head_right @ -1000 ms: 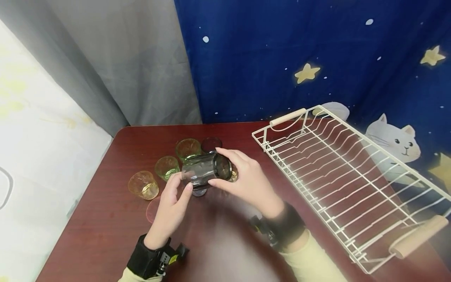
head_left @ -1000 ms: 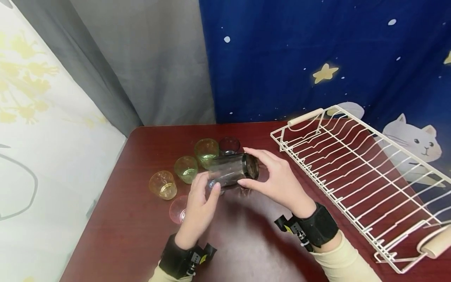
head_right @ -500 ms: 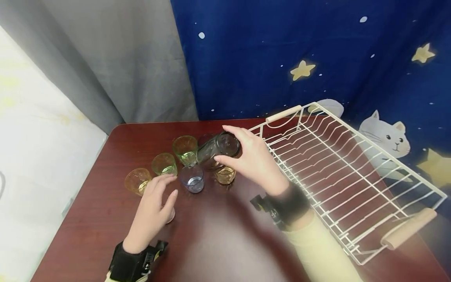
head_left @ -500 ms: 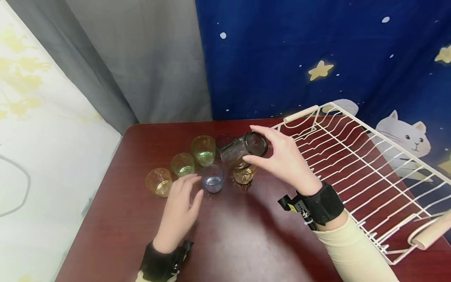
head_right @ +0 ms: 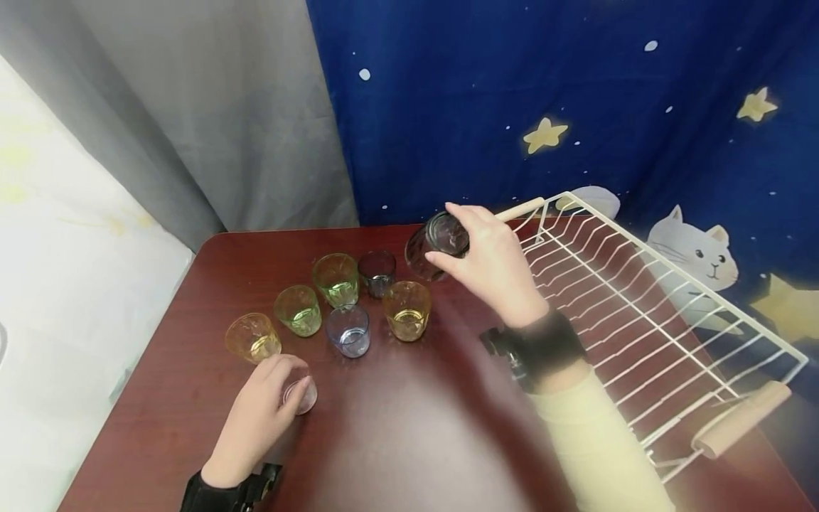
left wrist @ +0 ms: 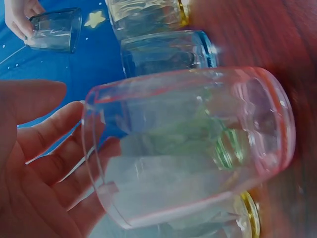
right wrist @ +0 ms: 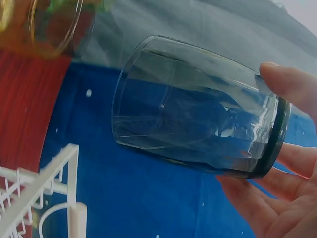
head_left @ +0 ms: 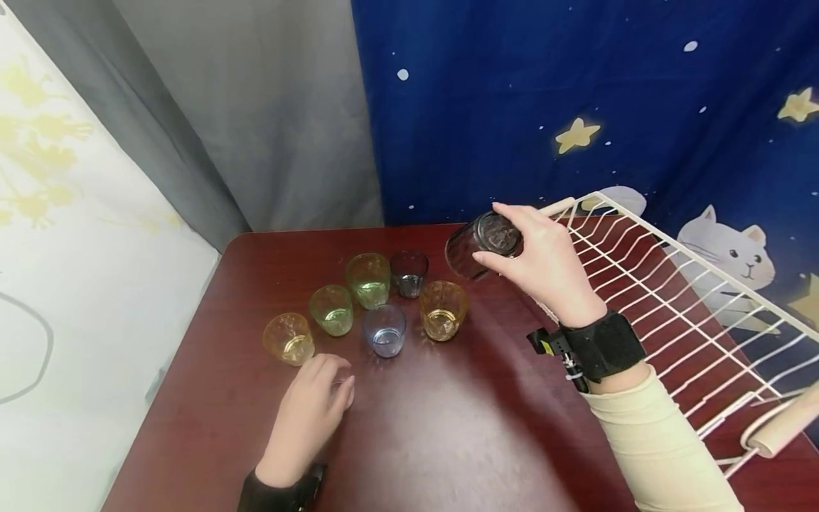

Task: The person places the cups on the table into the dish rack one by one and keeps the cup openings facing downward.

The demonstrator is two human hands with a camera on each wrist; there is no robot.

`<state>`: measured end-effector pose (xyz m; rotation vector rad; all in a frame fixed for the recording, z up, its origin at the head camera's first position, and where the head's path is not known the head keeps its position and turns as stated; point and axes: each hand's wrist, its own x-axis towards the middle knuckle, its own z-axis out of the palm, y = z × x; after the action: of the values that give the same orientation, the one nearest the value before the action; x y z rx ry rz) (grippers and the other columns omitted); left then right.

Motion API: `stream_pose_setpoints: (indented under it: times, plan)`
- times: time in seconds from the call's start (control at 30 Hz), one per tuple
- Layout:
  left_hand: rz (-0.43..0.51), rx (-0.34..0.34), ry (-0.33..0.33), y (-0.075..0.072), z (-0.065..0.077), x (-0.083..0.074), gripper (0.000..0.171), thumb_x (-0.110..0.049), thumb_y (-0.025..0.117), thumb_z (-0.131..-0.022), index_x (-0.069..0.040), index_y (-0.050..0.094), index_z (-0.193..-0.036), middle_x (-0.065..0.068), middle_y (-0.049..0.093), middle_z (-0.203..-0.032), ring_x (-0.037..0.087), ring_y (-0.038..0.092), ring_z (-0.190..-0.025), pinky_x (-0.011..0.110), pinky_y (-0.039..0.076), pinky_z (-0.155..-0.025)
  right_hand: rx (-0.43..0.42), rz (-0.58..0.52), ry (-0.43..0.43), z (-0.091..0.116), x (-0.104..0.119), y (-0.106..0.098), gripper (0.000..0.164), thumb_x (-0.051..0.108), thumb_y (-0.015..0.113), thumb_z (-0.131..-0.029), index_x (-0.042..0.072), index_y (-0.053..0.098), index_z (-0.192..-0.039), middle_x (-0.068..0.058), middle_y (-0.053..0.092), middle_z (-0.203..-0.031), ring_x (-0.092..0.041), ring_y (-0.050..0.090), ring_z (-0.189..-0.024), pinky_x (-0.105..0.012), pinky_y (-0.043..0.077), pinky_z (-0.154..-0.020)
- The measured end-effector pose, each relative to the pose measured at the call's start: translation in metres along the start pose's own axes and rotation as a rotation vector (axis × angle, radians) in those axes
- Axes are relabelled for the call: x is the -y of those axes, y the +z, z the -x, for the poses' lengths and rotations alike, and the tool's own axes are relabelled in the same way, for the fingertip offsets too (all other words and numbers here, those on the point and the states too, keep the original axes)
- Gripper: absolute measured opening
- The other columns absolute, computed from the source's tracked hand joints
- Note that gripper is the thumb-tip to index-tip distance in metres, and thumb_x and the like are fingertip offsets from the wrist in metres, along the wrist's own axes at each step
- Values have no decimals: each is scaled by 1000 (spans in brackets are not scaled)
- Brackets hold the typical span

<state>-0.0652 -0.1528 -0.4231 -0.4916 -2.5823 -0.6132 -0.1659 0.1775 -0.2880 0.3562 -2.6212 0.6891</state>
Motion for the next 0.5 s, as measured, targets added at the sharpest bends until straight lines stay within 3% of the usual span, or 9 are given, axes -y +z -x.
stream_pose_setpoints:
  times: [0.23,0.5]
  plan:
    - [-3,73,-41,-1,6,3,12,-14,73,-83,-17,64,-91,-7,64,-91,12,64,-89,33,54,-74,-62,-10,76,-13,-15,-7,69,33,82,-74,7,58,-133,-21,62,-130,-40,55,-121,-53,40,-103]
    - [-17,81,-40,3,12,6,14,-15,74,-82,-16,65,-93,-7,65,-89,12,63,-82,32,53,-68,-43,108,75,-21,-31,-15,70,31,80,-76,3,55,-135,-24,58,-133,-42,53,-124,-57,39,-101]
